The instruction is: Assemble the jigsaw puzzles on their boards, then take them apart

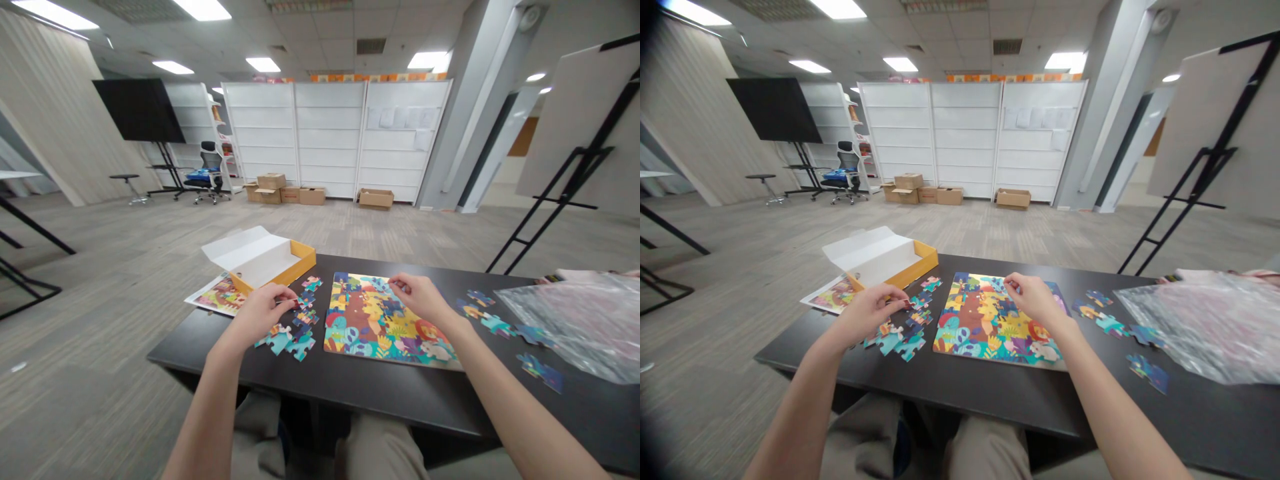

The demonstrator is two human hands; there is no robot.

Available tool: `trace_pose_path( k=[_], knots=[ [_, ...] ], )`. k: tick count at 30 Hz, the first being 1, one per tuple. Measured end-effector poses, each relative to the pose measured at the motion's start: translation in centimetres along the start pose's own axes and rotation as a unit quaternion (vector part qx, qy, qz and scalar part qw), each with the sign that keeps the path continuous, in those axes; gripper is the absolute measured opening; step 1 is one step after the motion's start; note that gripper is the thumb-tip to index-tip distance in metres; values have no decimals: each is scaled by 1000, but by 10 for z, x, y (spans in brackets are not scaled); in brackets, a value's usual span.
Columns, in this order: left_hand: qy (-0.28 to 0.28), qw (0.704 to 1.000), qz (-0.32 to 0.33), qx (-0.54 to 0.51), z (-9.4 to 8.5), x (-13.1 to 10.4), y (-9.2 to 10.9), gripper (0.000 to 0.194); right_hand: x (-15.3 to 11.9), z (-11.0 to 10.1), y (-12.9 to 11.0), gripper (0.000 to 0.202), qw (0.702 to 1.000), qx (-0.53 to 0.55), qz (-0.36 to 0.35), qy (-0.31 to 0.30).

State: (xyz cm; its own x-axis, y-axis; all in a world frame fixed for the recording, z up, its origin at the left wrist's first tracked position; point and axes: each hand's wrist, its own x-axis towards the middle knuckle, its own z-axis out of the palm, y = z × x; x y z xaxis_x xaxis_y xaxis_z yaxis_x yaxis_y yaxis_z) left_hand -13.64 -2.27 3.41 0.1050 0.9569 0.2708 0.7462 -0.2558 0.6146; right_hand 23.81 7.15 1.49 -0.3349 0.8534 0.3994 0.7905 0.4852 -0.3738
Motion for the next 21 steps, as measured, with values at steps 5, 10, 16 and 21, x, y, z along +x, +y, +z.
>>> trace_pose_path(
  k=[5, 10, 16, 21],
  knots=[
    [32, 998, 15, -54, 0, 12, 27, 24, 0, 1, 2, 23, 1000, 8, 0, -4],
    [-85, 986, -11, -140, 27, 54, 44, 26, -2, 3, 0, 20, 1000, -4, 2, -23],
    [-123, 977, -58, -167, 64, 75, 34, 30, -5, -1, -13, 19, 997, -59, -9, -42],
    [-75, 983, -66, -156, 76, 74, 18, 30, -6, -4, -22, 20, 995, -84, -19, -53]
  ],
)
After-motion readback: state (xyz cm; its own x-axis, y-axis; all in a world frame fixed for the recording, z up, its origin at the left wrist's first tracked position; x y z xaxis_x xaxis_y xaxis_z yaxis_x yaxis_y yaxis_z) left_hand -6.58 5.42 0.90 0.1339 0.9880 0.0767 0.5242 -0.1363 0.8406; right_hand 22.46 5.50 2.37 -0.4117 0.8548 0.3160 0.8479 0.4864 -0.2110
